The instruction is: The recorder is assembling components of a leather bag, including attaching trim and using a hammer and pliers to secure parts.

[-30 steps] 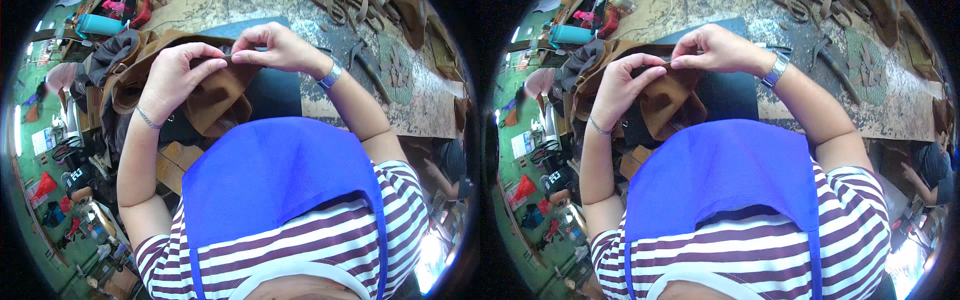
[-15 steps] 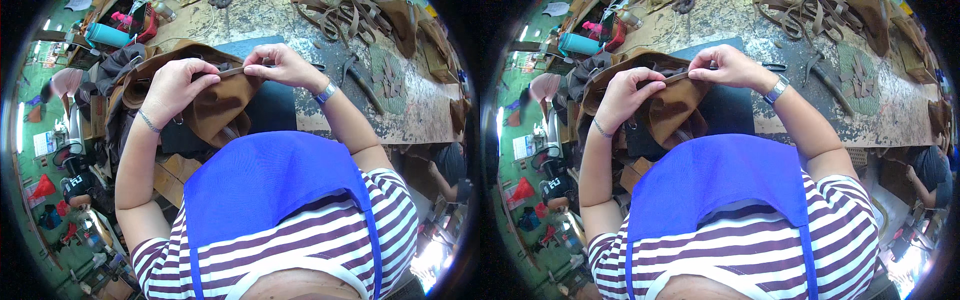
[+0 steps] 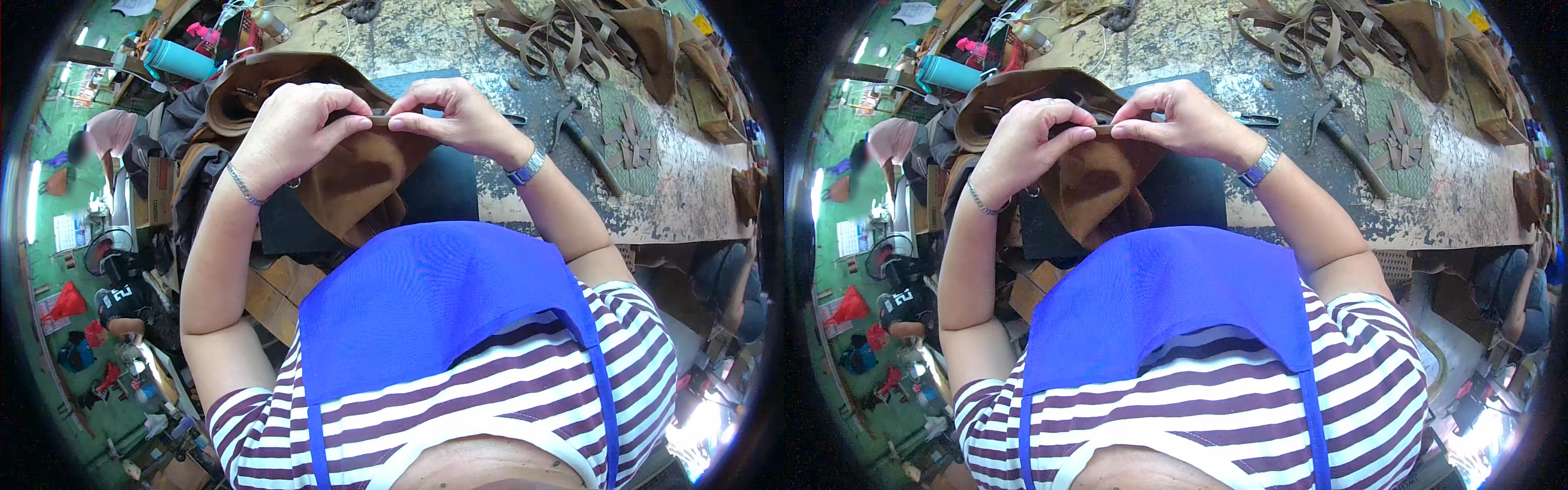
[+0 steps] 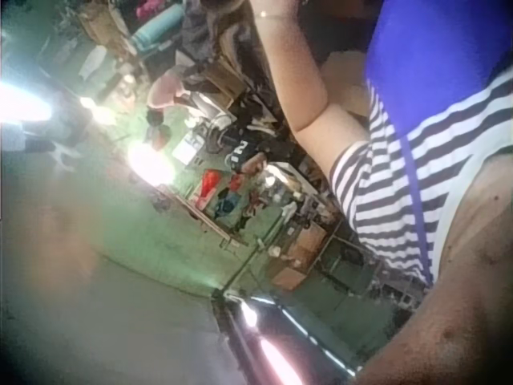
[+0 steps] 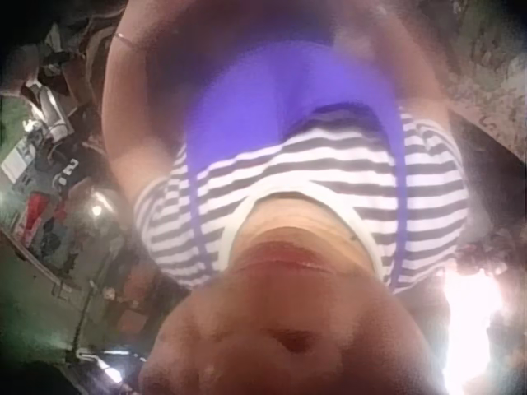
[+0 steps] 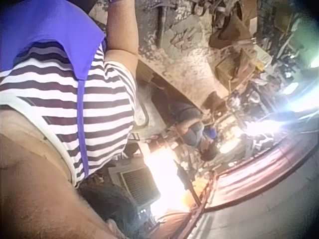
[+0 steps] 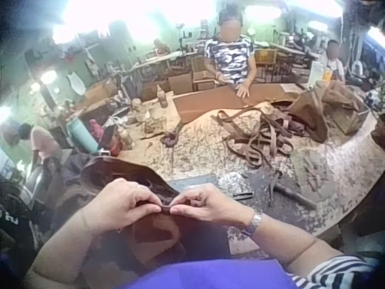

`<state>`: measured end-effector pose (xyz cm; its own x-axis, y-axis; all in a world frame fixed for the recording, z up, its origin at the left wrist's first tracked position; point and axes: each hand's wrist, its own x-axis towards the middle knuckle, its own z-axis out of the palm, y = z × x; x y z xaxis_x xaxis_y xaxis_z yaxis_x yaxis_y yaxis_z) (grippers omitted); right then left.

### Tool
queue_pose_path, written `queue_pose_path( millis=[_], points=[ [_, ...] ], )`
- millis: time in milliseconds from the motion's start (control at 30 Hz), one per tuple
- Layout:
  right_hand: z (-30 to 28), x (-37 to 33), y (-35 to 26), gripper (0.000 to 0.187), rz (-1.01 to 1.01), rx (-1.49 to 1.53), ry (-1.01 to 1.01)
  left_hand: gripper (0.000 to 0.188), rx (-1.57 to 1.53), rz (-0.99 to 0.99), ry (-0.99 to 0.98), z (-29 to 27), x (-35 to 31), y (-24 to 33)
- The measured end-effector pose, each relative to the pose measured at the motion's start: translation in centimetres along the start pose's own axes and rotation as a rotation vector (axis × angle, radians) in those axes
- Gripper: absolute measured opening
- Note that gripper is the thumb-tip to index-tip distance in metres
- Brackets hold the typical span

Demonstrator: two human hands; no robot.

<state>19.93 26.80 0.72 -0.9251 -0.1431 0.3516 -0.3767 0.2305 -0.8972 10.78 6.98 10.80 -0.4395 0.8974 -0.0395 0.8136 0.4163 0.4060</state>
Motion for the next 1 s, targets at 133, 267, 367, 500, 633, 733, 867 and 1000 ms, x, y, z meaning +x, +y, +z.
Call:
queue_pose_path(
  millis=[133,267,367,500,633,733,867,1000],
  points=[
    [-0.6,-0.4,0.4,0.021,0.096,0.098,-0.019,0.017,-0.013,0.135,-0.012,-0.1,1.0,-0.2],
    [-0.9,-1.0,0.9,0.015,0.214,0.228,0.003,0.019,0.215,0.257,0.058,-0.3,1.4,-1.0],
    [-0.9,-1.6,1.9,0.020,0.205,0.309,0.081,0.019,0.381,0.299,0.043,0.0,2.1,-0.6],
    [-1.5,-2.6,2.1,0.019,0.268,0.225,0.108,0.017,0.414,0.383,-0.010,0.9,4.1,-1.2],
    [-1.2,-3.2,1.5,0.021,0.331,0.198,0.192,0.016,0.344,0.378,-0.124,1.4,6.3,-1.4],
    [-1.1,-3.6,2.6,0.021,0.212,0.016,0.257,0.017,0.306,0.370,-0.237,1.6,7.8,-1.5],
    [-1.5,-4.0,3.1,0.020,0.292,0.107,0.266,0.039,0.542,0.425,-0.136,0.2,8.9,-3.2],
    [-3.3,-2.2,4.8,0.019,0.279,0.200,0.263,0.042,0.692,0.201,-0.225,-3.1,8.6,-4.7]
  ],
)
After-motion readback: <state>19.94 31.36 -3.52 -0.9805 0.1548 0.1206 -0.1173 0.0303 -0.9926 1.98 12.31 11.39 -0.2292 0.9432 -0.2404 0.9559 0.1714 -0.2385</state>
